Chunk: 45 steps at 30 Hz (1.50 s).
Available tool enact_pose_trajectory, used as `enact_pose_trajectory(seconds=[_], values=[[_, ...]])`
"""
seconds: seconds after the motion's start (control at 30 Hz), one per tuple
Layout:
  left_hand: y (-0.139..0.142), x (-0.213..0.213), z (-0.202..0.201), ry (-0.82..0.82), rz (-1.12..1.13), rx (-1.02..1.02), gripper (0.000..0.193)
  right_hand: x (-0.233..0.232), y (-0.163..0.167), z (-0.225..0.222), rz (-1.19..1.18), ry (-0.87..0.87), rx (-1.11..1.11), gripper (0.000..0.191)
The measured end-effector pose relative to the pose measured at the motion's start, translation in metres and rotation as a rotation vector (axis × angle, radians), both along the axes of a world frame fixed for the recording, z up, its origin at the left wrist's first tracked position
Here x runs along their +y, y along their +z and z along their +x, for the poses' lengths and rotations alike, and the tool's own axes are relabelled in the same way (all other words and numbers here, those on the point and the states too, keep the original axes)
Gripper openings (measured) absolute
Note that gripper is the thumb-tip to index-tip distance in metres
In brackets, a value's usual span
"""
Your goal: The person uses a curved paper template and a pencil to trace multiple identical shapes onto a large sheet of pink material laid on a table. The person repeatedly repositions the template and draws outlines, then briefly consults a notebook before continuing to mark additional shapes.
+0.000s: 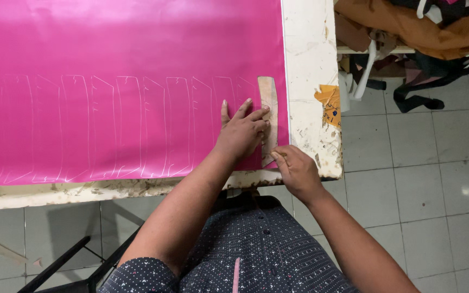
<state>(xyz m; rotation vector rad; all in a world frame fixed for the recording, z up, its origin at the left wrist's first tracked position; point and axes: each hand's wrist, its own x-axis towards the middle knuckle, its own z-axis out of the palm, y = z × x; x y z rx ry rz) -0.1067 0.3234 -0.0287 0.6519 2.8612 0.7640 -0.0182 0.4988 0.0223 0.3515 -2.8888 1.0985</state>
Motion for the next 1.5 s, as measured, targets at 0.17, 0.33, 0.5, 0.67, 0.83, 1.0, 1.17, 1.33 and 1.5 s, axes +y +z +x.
enact_pose_trajectory(seconds=[0.17,0.33,0.5,0.67,0.83,1.0,1.17,1.33,1.5], values=[[0.002,0.000,0.000,-0.004,-0.033,-0.037,0.031,0.003,-0.003,-0.013,0.033,-0.069,0.022,0.018],[0.000,-0.001,-0.003,-0.014,-0.055,0.030,0.038,0.005,-0.004,-0.017,-0.077,-0.059,-0.020,0.017],[-0.005,-0.001,-0.006,-0.018,-0.071,-0.016,0.037,0.001,-0.006,-0.022,0.008,-0.037,0.070,0.016],[-0.005,-0.001,-0.005,-0.020,-0.083,-0.042,0.038,-0.003,-0.006,-0.028,0.029,-0.058,0.104,0.015],[-0.013,-0.001,-0.005,-0.019,-0.088,-0.042,0.038,-0.001,-0.012,-0.035,-0.051,-0.043,0.089,0.015],[-0.016,-0.011,-0.005,-0.041,-0.011,0.137,0.046,0.012,-0.017,-0.044,-0.159,-0.175,-0.025,0.021],[0.004,-0.035,0.028,0.077,0.111,0.079,0.041,0.009,-0.018,-0.047,0.126,-0.184,-0.156,0.036],[0.050,-0.042,0.075,0.226,0.383,-0.355,0.024,-0.015,-0.017,-0.039,0.421,-0.162,-0.321,0.091],[0.133,-0.029,0.120,0.050,1.034,-0.740,0.026,-0.003,-0.010,-0.037,0.444,-0.160,-0.403,0.104]])
